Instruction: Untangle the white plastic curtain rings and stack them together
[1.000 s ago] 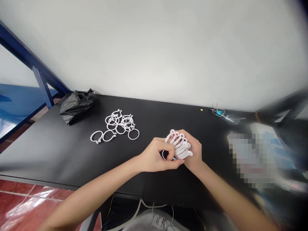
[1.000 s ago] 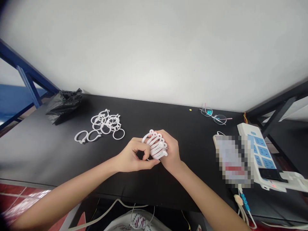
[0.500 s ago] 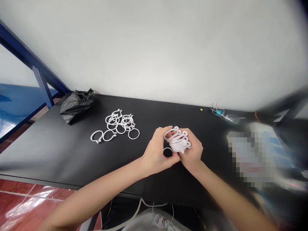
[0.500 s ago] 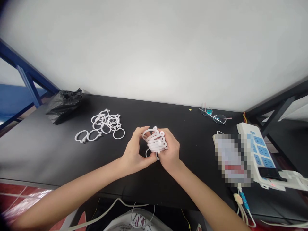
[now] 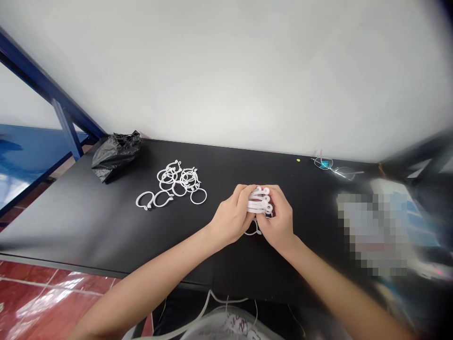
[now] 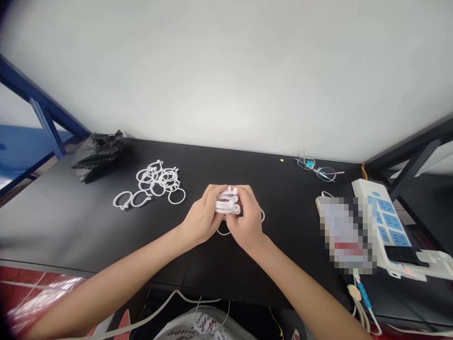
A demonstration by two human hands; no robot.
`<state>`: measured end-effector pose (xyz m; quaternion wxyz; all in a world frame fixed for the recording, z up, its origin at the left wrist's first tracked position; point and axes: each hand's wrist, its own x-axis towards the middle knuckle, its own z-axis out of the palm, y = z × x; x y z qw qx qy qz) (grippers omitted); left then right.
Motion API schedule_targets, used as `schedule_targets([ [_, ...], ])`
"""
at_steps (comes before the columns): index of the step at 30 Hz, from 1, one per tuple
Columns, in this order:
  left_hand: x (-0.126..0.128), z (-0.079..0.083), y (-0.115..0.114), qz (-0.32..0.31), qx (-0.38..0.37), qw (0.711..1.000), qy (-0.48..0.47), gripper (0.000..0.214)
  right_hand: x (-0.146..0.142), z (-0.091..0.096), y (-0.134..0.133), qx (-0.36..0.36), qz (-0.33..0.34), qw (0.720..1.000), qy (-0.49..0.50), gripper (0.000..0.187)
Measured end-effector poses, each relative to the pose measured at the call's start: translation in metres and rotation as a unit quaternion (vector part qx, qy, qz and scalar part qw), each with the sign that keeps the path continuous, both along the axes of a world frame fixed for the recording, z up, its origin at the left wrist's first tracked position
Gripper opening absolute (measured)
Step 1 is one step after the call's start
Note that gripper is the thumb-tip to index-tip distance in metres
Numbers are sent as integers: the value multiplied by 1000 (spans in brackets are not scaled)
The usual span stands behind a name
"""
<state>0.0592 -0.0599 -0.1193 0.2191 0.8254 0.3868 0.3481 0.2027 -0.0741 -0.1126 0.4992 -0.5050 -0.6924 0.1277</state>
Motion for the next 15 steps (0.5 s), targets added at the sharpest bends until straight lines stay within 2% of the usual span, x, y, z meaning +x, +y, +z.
schedule_targets([
  [2, 0, 0, 1, -1, -33, 999, -23, 35, 1, 2, 0, -41, 8, 999, 25, 23],
  [5, -2, 1, 5, -7, -91, 994, -63, 31, 4, 4, 1, -147, 40, 984, 92, 27],
  [8, -3, 5, 8, -10, -150, 983, -103, 24, 8, 4, 5, -238, 80, 953, 171, 27],
  [11, -3, 11, 10, -5, -206, 970, -132, 20, 13, 5, 10, -296, 99, 917, 250, 35],
  [15, -4, 12, 13, 2, -284, 945, -162, 16, 18, 8, 14, -371, 119, 871, 299, 41],
])
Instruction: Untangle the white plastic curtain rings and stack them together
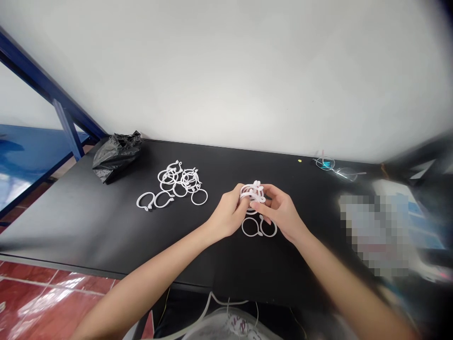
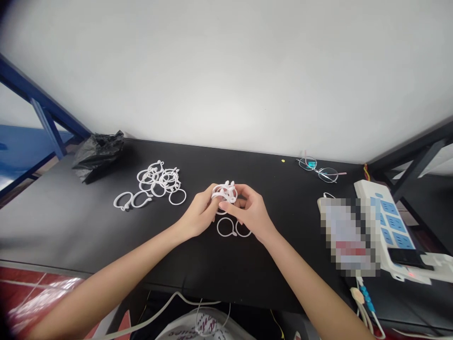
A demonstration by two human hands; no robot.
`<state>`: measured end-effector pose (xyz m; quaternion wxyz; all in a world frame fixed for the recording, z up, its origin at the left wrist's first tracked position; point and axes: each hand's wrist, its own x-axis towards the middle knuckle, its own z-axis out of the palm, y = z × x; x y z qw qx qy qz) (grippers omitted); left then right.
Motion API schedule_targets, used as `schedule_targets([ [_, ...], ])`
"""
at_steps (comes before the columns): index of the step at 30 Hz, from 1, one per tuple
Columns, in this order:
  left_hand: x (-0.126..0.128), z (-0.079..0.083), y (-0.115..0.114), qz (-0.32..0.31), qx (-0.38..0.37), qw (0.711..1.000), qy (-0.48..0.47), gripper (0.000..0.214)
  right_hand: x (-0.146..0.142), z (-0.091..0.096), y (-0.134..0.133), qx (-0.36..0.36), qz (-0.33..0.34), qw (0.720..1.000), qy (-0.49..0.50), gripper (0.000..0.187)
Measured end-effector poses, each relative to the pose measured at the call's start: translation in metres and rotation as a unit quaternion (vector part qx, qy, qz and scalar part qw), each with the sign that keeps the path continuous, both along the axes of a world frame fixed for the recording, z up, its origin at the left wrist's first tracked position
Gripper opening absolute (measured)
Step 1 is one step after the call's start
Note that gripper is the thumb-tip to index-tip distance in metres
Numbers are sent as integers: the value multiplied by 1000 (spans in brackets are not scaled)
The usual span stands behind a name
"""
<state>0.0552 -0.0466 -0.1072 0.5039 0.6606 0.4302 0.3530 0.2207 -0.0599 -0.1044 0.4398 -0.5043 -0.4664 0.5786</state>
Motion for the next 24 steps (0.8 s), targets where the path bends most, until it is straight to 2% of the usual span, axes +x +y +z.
schedule_targets([
  [5, 1, -1, 9, -6, -140, 984, -107, 13, 4, 3, 1, -72, 38, 995, 66, 43],
  [8, 2, 2, 11, -23, -183, 967, -174, 10, 4, 5, 1, -98, 63, 989, 93, 45],
  [12, 1, 6, 10, -54, -225, 949, -212, 5, 4, 8, 2, -130, 37, 981, 140, 34],
  [15, 0, 4, 9, -50, -208, 958, -193, 5, 2, 7, 2, -130, 30, 979, 153, 27],
  [20, -1, -2, 7, -23, -98, 987, -125, 8, -5, 4, -4, -66, -12, 990, 126, 30],
  [24, -1, -4, 6, -50, -91, 988, -118, 8, -8, 2, -8, -45, -22, 990, 134, 29],
])
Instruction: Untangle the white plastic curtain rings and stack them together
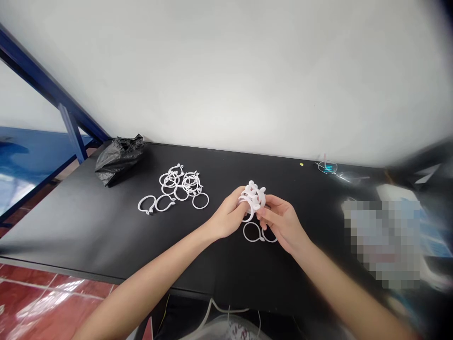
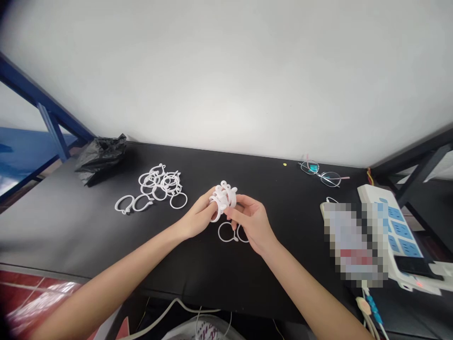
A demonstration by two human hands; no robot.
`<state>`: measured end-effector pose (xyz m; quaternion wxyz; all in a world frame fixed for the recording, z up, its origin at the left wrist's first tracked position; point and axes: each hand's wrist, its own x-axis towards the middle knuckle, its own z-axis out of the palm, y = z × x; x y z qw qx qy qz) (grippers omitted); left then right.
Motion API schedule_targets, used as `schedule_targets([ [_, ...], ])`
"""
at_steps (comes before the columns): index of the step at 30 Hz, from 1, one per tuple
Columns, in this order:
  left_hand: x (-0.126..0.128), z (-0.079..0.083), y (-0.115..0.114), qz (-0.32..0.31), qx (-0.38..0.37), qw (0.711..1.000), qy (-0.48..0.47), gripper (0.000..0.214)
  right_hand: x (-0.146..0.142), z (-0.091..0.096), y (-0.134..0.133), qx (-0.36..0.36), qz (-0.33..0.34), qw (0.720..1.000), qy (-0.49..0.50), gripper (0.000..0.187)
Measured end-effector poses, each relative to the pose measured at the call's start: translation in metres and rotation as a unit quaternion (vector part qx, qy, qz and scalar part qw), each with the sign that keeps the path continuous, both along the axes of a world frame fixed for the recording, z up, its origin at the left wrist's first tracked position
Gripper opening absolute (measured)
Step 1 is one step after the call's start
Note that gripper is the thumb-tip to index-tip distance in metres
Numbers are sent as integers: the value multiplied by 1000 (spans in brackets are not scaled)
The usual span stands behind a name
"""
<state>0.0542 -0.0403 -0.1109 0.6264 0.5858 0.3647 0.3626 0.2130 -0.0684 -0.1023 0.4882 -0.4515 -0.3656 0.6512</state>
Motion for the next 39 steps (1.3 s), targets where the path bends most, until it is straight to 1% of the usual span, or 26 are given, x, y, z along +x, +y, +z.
schedule_targets([
  [5, 0, 1, 1, -76, -27, 997, -9, 10, 5, 3, -1, 13, 78, 997, 13, 20],
  [9, -4, 0, 3, -121, -60, 991, 19, 16, 7, 4, 0, 23, 104, 994, -15, 24],
  [12, -6, 1, 4, -137, -64, 988, 33, 12, 7, 2, 0, 23, 95, 995, -26, 23],
  [14, -9, 5, 5, -151, -80, 985, 27, 12, 8, 1, -1, 17, 86, 996, -24, 20],
  [16, -12, 10, 7, -168, -94, 981, 11, 22, 9, 1, -1, 13, 76, 997, -13, 18],
  [18, -16, 16, 10, -178, -90, 980, 0, 36, 10, 2, 0, 11, 64, 998, 8, 18],
  [20, -20, 20, 12, -176, -83, 981, 10, 46, 11, 4, 1, 7, 51, 998, 32, 19],
  [21, -21, 20, 13, -164, -79, 983, 18, 48, 10, 4, 1, 5, 43, 998, 41, 19],
  [23, -21, 20, 14, -126, -65, 990, 28, 48, 10, 4, 2, 4, 30, 999, 41, 20],
  [25, -20, 17, 14, -87, -47, 995, 32, 44, 9, 4, 1, 13, 23, 1000, 16, 20],
  [28, -17, 12, 12, -52, -10, 997, 54, 36, 7, 3, -2, 31, 42, 998, -31, 18],
  [30, -15, 10, 11, -27, 46, 994, 92, 30, 5, 2, -3, 42, 61, 996, -42, 17],
  [33, -15, 12, 9, 10, 159, 976, 150, 28, 3, 4, -4, 54, 89, 994, -38, 16],
  [35, -16, 15, 9, -1, 204, 966, 158, 30, 3, 5, -4, 56, 119, 991, -38, 14],
  [36, -17, 15, 8, -20, 211, 965, 155, 30, 4, 6, -4, 56, 137, 988, -38, 13],
  [38, -18, 15, 9, -62, 203, 965, 152, 28, 6, 8, -3, 54, 169, 984, -35, 16],
  [39, -19, 14, 9, -72, 198, 964, 160, 26, 7, 8, -2, 53, 181, 982, -33, 19],
])
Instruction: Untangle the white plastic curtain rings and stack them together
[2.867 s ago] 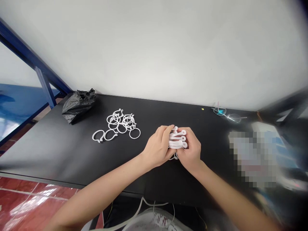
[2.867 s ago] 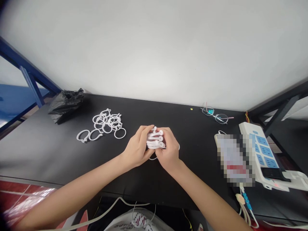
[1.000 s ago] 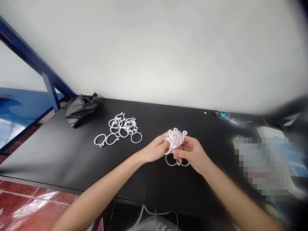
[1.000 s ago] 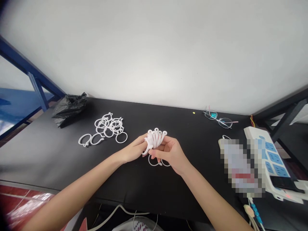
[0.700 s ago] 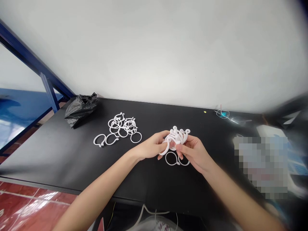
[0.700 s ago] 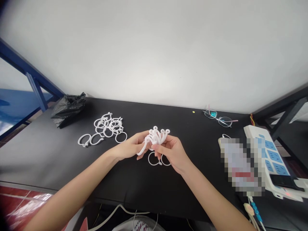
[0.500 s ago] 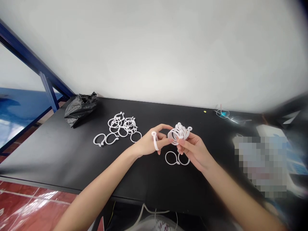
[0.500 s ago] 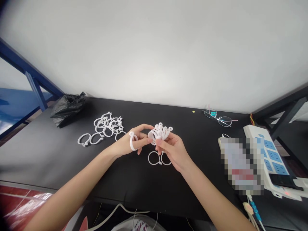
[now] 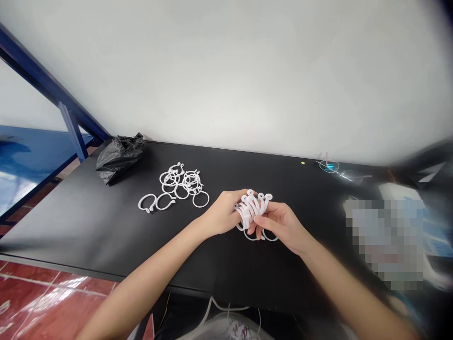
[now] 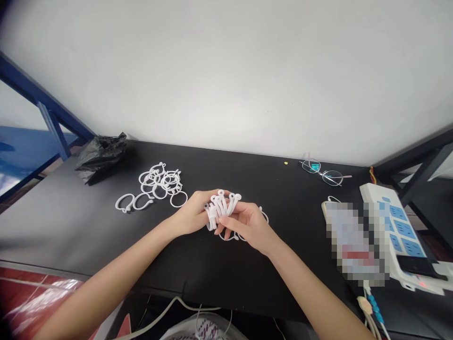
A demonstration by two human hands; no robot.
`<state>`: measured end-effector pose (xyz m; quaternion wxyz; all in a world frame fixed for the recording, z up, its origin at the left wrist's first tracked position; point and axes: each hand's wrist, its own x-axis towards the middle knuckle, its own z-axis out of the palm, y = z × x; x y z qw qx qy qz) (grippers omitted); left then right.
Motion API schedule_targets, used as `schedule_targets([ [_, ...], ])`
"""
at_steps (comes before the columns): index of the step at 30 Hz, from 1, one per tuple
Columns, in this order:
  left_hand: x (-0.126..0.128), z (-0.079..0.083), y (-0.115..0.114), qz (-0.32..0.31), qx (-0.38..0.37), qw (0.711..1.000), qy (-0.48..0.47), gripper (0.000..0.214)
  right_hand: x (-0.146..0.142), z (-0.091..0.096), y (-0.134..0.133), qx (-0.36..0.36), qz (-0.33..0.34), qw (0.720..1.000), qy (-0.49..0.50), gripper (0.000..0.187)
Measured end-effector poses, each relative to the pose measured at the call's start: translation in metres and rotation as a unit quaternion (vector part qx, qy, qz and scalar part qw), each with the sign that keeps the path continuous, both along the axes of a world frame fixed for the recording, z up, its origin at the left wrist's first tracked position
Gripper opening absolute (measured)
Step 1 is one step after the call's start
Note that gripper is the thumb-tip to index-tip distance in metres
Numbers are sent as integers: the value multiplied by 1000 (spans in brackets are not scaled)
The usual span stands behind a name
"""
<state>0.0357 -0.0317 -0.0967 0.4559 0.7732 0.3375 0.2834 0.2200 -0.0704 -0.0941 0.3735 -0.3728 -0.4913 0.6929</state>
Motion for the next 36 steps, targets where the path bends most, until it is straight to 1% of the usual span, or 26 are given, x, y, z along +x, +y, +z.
schedule_targets([
  [2, -1, -3, 0, 17, 10, 999, 28, 25, 2, 0, 1, -6, 17, 1000, -3, 24],
  [5, 0, -8, 0, 86, 63, 993, 46, 29, -1, -2, 0, -5, 26, 999, -26, 25],
  [7, 1, -9, -1, 113, 73, 991, 18, 29, -4, -4, -3, 15, 7, 999, -45, 27],
  [8, 3, -9, -1, 117, 55, 992, -9, 30, -7, -4, -5, 29, -9, 998, -53, 27],
  [9, 4, -9, -2, 115, 20, 992, -44, 33, -9, -3, -7, 43, -26, 997, -60, 25],
  [11, 6, -9, -2, 92, -87, 984, -122, 41, -11, -1, -9, 54, -46, 996, -62, 19],
  [13, 9, -10, -2, 56, -201, 962, -174, 47, -12, 1, -9, 49, -40, 997, -50, 17],
  [14, 10, -11, -2, 40, -245, 950, -186, 48, -11, 2, -9, 44, -29, 998, -43, 17],
  [16, 12, -13, -3, 23, -309, 931, -193, 44, -10, 2, -7, 38, -7, 999, -33, 16],
  [17, 14, -13, -3, 22, -330, 923, -197, 42, -10, 2, -7, 38, -2, 999, -33, 19],
  [19, 16, -15, -5, 37, -343, 915, -211, 41, -10, 0, -7, 38, -8, 998, -45, 26],
  [22, 18, -17, -7, 65, -299, 924, -230, 47, -14, -4, -9, 40, -49, 995, -73, 28],
  [25, 18, -18, -8, 73, -216, 947, -227, 43, -18, -8, -12, 36, -81, 993, -77, 26],
  [28, 14, -14, -8, 70, -131, 970, -193, 39, -20, -9, -13, 4, -84, 995, -59, 25],
  [31, 10, -11, -9, 62, -64, 983, -157, 38, -19, -6, -11, -8, -82, 995, -51, 22],
  [34, 7, -11, -10, 50, -8, 988, -144, 46, -17, -2, -9, 3, -72, 996, -58, 22],
  [36, 5, -13, -10, 37, 42, 992, -117, 52, -16, -2, -9, 12, -61, 996, -61, 21],
])
